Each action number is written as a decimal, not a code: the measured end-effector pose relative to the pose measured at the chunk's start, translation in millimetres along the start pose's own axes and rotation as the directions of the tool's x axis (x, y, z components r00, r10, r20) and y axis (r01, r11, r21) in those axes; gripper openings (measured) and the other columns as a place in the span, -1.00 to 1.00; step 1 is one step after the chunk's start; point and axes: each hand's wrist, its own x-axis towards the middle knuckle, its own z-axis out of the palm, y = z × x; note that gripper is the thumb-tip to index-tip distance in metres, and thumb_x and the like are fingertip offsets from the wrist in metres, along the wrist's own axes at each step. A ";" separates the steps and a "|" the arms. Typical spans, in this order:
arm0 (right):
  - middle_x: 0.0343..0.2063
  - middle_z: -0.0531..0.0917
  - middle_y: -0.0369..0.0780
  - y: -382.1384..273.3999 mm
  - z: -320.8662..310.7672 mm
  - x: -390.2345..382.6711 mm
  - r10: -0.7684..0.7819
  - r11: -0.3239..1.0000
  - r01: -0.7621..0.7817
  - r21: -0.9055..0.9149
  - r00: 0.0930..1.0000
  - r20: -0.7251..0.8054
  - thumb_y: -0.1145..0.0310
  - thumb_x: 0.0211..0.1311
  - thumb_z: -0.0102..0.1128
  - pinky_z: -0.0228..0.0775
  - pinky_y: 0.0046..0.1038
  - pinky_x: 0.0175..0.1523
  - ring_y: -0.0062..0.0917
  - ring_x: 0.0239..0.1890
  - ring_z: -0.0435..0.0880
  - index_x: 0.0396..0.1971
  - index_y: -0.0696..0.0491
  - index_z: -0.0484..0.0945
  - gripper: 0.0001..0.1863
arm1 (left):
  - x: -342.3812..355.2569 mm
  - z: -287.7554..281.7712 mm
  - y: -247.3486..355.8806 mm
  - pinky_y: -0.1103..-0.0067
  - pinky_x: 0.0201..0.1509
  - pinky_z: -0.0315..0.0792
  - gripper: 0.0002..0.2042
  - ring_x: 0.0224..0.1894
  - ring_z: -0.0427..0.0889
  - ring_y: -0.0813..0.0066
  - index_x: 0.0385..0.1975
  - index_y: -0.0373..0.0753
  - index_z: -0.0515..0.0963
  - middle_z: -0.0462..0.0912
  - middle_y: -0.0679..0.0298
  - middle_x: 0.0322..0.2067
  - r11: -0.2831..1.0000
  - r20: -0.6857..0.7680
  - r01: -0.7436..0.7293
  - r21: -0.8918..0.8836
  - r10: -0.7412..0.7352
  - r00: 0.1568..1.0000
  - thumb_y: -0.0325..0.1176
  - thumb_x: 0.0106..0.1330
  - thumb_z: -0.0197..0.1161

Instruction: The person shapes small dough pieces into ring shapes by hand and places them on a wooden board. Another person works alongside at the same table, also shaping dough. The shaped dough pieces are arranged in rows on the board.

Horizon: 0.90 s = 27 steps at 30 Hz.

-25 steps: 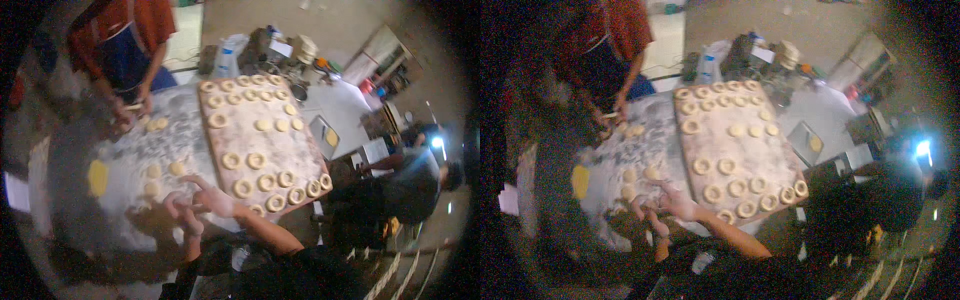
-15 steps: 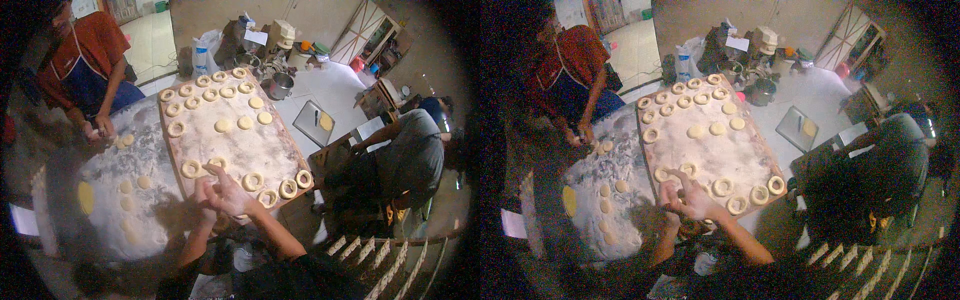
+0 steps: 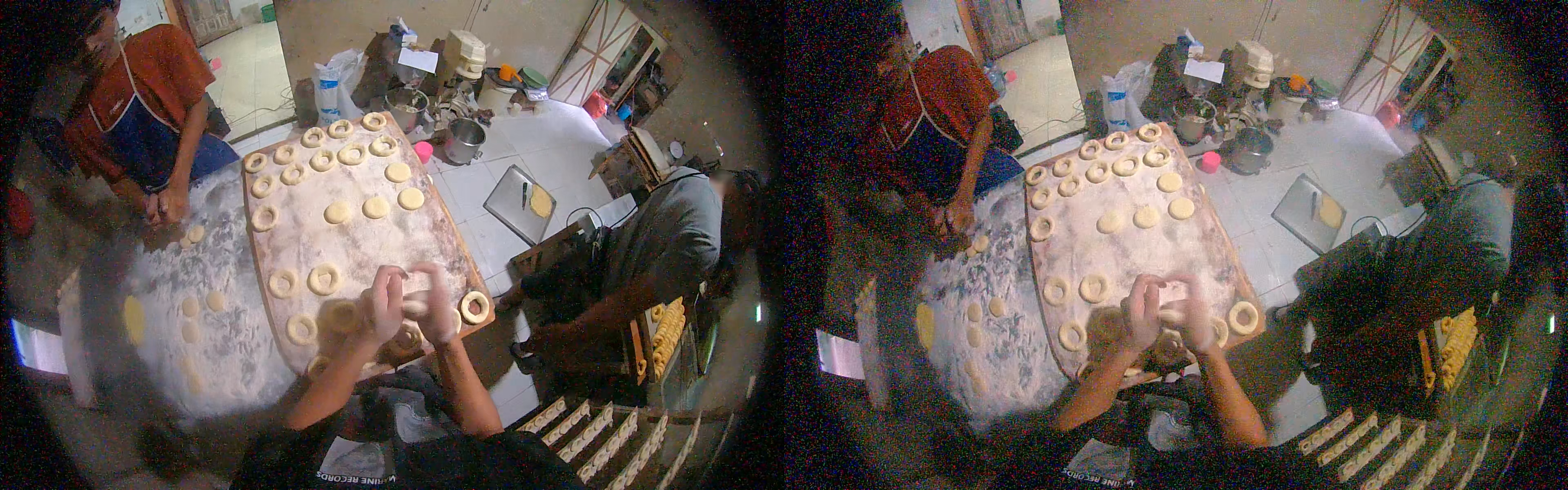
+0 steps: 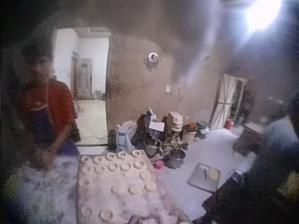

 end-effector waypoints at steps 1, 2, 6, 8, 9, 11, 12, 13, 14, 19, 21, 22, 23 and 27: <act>-0.42 0.62 -0.15 -9.5 -15.4 -2.9 0.047 0.831 -0.034 0.555 0.999 -0.008 -0.20 0.41 -0.12 0.45 -0.51 -0.37 -0.52 -0.41 0.60 0.21 -0.03 0.21 -0.39 | 7.5 5.9 -3.1 0.17 -0.27 0.47 -0.78 -0.31 0.64 -0.23 -0.09 -0.20 0.40 0.62 -0.09 -0.42 0.995 -0.045 -0.077 -0.058 0.074 0.996 -0.24 0.51 -0.13; -0.37 0.61 -0.12 -2.6 -27.7 2.5 -0.026 0.972 0.027 0.232 1.000 -0.010 -0.13 0.41 -0.10 0.45 -0.46 -0.30 -0.48 -0.37 0.61 0.23 -0.02 0.20 -0.41 | 6.8 9.8 -5.4 0.12 -0.27 0.46 -0.78 -0.30 0.62 -0.28 -0.06 -0.21 0.38 0.62 -0.14 -0.38 0.997 0.012 -0.030 -0.075 0.031 0.999 -0.24 0.52 -0.12; -0.07 0.54 0.03 -14.6 -41.1 27.1 -0.051 0.881 -0.010 -0.472 0.992 -0.116 0.13 0.38 0.03 0.44 -0.28 0.00 -0.23 -0.11 0.60 0.28 0.06 0.19 -0.44 | 23.8 24.6 21.4 0.05 -0.14 0.48 -0.71 -0.19 0.60 -0.31 0.07 -0.22 0.31 0.60 -0.23 -0.29 1.000 0.090 0.002 0.018 -0.003 0.996 -0.19 0.52 -0.11; 0.07 0.47 0.12 -46.7 -31.9 30.8 0.090 0.858 -0.190 -0.477 0.970 -0.225 0.14 0.37 0.04 0.40 -0.22 0.13 -0.13 0.05 0.56 0.32 0.11 0.14 -0.37 | 52.4 16.6 35.6 0.04 0.00 0.44 -0.62 -0.05 0.55 -0.30 0.14 -0.25 0.27 0.54 -0.27 -0.12 0.910 0.162 0.061 0.410 -0.139 0.977 -0.14 0.49 -0.07; 0.13 0.41 0.16 -31.6 -46.5 35.4 -0.001 0.753 -0.149 -0.641 0.974 -0.228 0.10 0.36 0.06 0.37 -0.19 0.17 -0.07 0.10 0.52 0.34 0.16 0.09 -0.30 | 59.1 13.7 43.3 0.03 0.07 0.42 -0.58 0.02 0.53 -0.30 0.18 -0.27 0.26 0.51 -0.29 -0.03 0.806 0.182 0.070 0.588 -0.216 0.959 -0.12 0.48 -0.04; 0.26 0.30 0.23 3.9 -74.9 47.6 -0.179 0.435 -0.122 -0.892 0.959 -0.219 0.01 0.32 0.08 0.31 -0.12 0.24 0.05 0.22 0.43 0.39 0.26 -0.01 -0.15 | 64.6 25.9 1.9 -0.02 0.27 0.20 -0.38 0.23 0.36 -0.26 0.33 -0.25 0.15 0.33 -0.27 0.18 0.764 0.153 0.067 0.642 -0.214 0.965 0.00 0.40 0.05; 0.27 0.28 0.25 2.0 -75.1 44.9 -0.138 0.384 -0.137 -0.913 0.969 -0.204 -0.01 0.30 0.09 0.27 -0.11 0.28 0.06 0.24 0.40 0.39 0.27 -0.03 -0.11 | 60.5 19.0 0.7 -0.06 0.32 0.11 -0.35 0.27 0.31 -0.24 0.37 -0.20 0.12 0.29 -0.26 0.22 0.760 0.201 0.057 0.647 -0.242 0.949 0.03 0.39 0.05; 0.28 0.26 0.26 0.7 -75.5 41.2 -0.096 0.331 -0.149 -0.932 0.977 -0.190 -0.03 0.29 0.11 0.23 -0.10 0.31 0.07 0.27 0.37 0.40 0.28 -0.04 -0.08 | 57.0 15.3 -0.5 -0.10 0.37 0.01 -0.31 0.31 0.26 -0.22 0.41 -0.14 0.08 0.25 -0.26 0.25 0.757 0.247 0.046 0.652 -0.269 0.931 0.06 0.37 0.05; 0.26 0.29 0.23 18.2 -84.8 42.9 -0.144 0.222 -0.069 -0.973 0.984 -0.102 -0.02 0.24 0.15 0.21 -0.12 0.33 0.07 0.25 0.38 0.39 0.27 -0.02 -0.07 | 54.7 17.1 -4.7 -0.07 0.35 0.08 -0.31 0.27 0.31 -0.20 0.40 -0.18 0.10 0.30 -0.23 0.21 0.723 0.269 -0.029 0.691 -0.220 0.938 0.03 0.36 0.09; 0.19 0.38 0.13 41.3 -70.7 33.7 -0.180 -0.137 -0.086 -0.987 0.982 -0.060 0.11 0.13 0.26 0.23 -0.18 0.30 -0.01 0.18 0.43 0.36 0.21 0.08 -0.12 | 30.4 16.8 -18.7 0.00 0.28 0.22 -0.30 0.17 0.40 -0.15 0.37 -0.24 0.12 0.36 -0.18 0.13 0.737 0.222 -0.149 0.659 -0.001 0.975 -0.09 0.30 0.21; 0.15 0.42 0.09 77.6 -94.3 42.4 -0.282 -0.089 0.036 -0.995 0.957 0.060 0.19 0.13 0.27 0.28 -0.17 0.25 -0.04 0.13 0.45 0.35 0.16 0.14 -0.18 | 20.9 8.4 -32.5 -0.02 0.26 0.23 -0.30 0.18 0.38 -0.16 0.37 -0.25 0.15 0.35 -0.22 0.13 0.798 0.081 -0.148 0.585 0.124 0.989 -0.15 0.28 0.25; 0.13 0.44 0.07 86.1 -93.6 44.1 -0.361 -0.021 0.119 -0.993 0.925 0.119 0.24 0.12 0.28 0.31 -0.16 0.22 -0.05 0.10 0.47 0.34 0.13 0.17 -0.21 | 14.4 1.3 -54.6 -0.02 0.26 0.23 -0.30 0.18 0.38 -0.17 0.37 -0.26 0.16 0.35 -0.23 0.12 0.758 0.008 -0.173 0.629 0.216 0.976 -0.17 0.27 0.26; 0.11 0.45 0.07 39.6 -17.3 19.7 -0.305 0.165 0.130 -0.978 0.949 0.074 0.33 0.14 0.25 0.27 -0.18 0.24 -0.08 0.13 0.45 0.32 0.12 0.20 -0.27 | -5.0 -37.2 -34.1 0.01 0.23 0.27 -0.31 0.17 0.38 -0.18 0.36 -0.26 0.18 0.34 -0.26 0.12 0.878 -0.047 -0.149 0.454 0.191 0.980 -0.19 0.26 0.26; -0.17 0.64 -0.03 19.4 145.7 -9.3 -0.105 0.602 0.396 -0.694 0.900 0.422 0.46 0.14 0.22 0.45 -0.20 0.00 -0.20 -0.14 0.64 0.09 0.12 0.48 -0.55 | -90.4 -165.7 -40.9 0.14 0.06 0.40 -0.41 0.00 0.53 -0.16 0.29 -0.28 0.26 0.51 -0.24 -0.02 0.899 -0.194 0.163 0.408 -0.089 0.977 -0.28 0.27 0.23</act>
